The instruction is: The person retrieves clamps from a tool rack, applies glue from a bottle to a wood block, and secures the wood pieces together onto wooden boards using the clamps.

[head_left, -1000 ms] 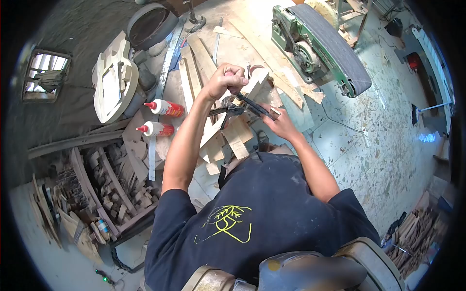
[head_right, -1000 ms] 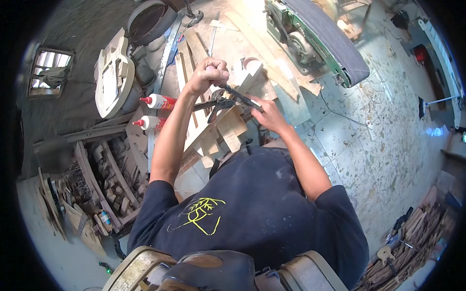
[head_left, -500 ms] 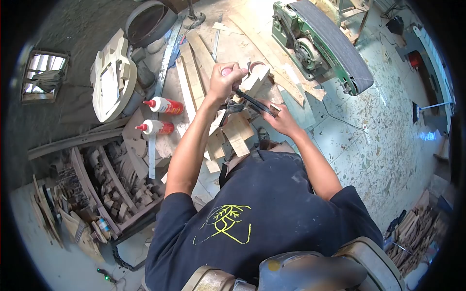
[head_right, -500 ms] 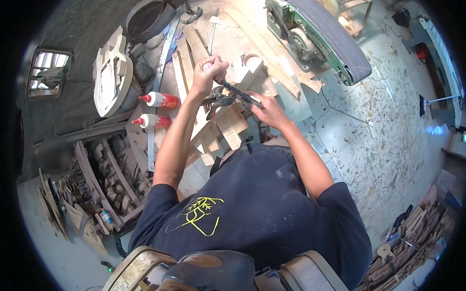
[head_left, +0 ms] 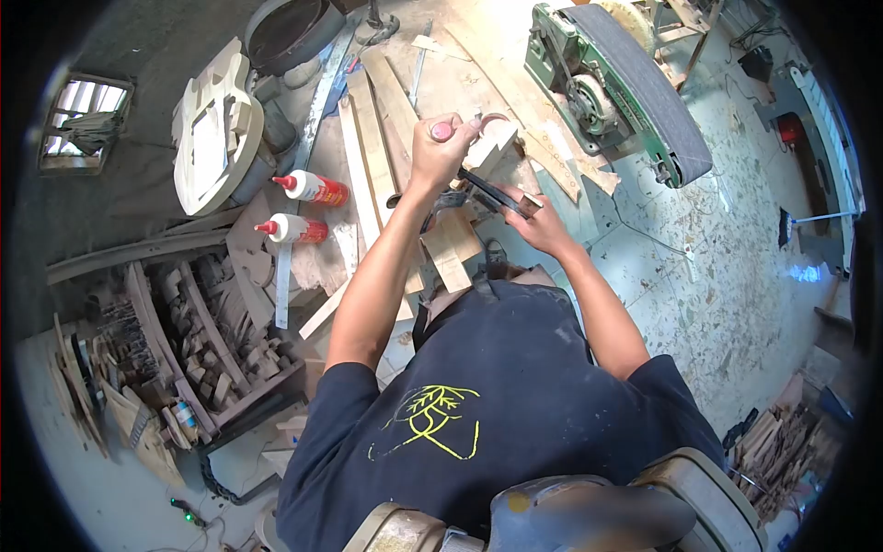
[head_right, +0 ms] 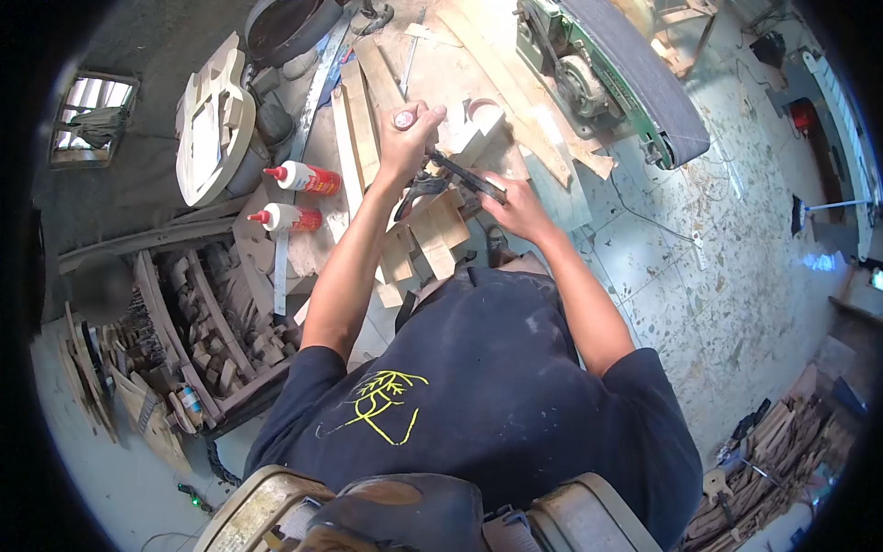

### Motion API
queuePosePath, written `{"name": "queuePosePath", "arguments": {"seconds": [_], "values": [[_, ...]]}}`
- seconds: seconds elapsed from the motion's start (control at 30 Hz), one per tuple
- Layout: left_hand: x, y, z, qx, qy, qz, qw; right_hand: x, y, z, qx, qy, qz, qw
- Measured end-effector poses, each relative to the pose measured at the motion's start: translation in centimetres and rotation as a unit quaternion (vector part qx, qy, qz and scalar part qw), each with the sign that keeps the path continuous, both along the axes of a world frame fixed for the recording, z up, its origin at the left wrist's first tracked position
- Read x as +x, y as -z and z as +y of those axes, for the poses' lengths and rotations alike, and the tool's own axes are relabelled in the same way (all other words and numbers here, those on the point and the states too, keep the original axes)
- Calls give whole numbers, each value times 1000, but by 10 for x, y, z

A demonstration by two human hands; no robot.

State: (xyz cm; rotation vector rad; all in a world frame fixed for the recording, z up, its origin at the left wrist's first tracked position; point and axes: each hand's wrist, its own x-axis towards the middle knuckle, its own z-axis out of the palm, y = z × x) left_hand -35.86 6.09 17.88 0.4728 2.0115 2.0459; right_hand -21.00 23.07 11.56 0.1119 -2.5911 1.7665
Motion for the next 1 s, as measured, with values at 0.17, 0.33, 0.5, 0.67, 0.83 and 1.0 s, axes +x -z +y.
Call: {"name": "queuePosePath", "arguments": {"seconds": [0.17,0.33,0.5,0.67,0.83,1.0], "values": [[-11,-1,-10,18,87,-20,996,-10,6,8,27,-18,25,999],[-18,2,-13,31,73,-53,995,-16,-5,7,29,-21,20,999],[-1,0,-2,14,-59,-19,998,-19,8,7,16,-21,12,1000],[-12,3,-5,18,10,-25,999,-19,21,12,59,-29,43,997],[-21,0,-13,30,95,-71,993,-20,7,11,36,-39,43,998],[-34,0,-22,69,193,-119,971,-21,-12,11,48,-53,-37,997]]}}
